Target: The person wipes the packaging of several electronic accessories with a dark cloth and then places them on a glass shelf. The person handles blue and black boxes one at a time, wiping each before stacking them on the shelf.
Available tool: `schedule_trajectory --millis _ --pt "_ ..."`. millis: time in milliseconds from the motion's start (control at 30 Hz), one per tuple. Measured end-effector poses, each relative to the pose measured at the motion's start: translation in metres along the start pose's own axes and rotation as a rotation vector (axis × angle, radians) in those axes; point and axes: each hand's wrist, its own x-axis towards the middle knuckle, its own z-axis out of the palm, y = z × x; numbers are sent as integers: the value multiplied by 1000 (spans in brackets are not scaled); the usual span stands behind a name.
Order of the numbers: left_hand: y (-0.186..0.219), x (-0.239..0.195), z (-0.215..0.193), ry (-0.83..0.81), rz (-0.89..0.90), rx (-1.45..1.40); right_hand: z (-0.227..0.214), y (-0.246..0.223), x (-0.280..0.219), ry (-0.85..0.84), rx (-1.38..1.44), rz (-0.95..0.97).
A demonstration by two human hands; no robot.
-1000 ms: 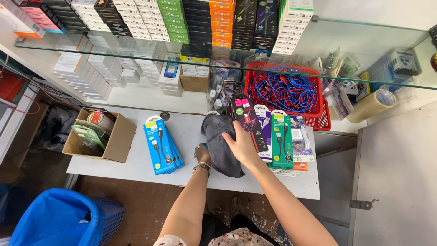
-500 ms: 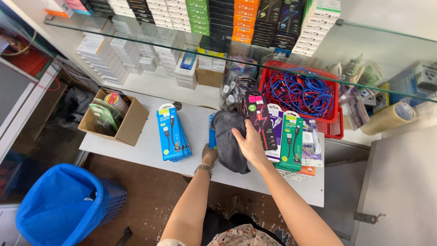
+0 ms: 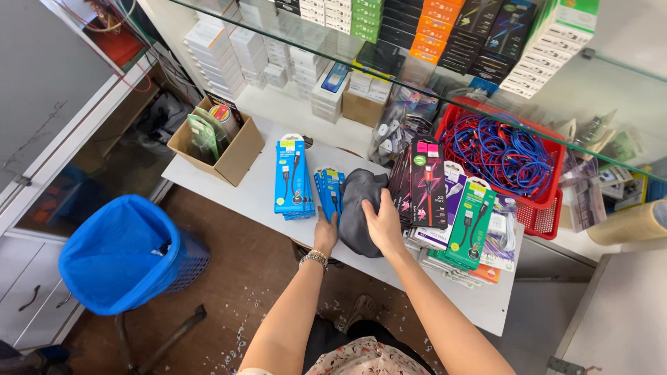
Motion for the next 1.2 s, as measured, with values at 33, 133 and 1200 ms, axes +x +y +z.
schedule_trajectory --millis 33,133,1200 --pt "1 2 2 -14 -42 44 0 0 -3 -24 27 43" --pt "2 0 4 354 506 91 -1 -4 -9 28 -1 11" --pt "103 -103 -143 -331 783 -82 7 -72 -61 166 734 87"
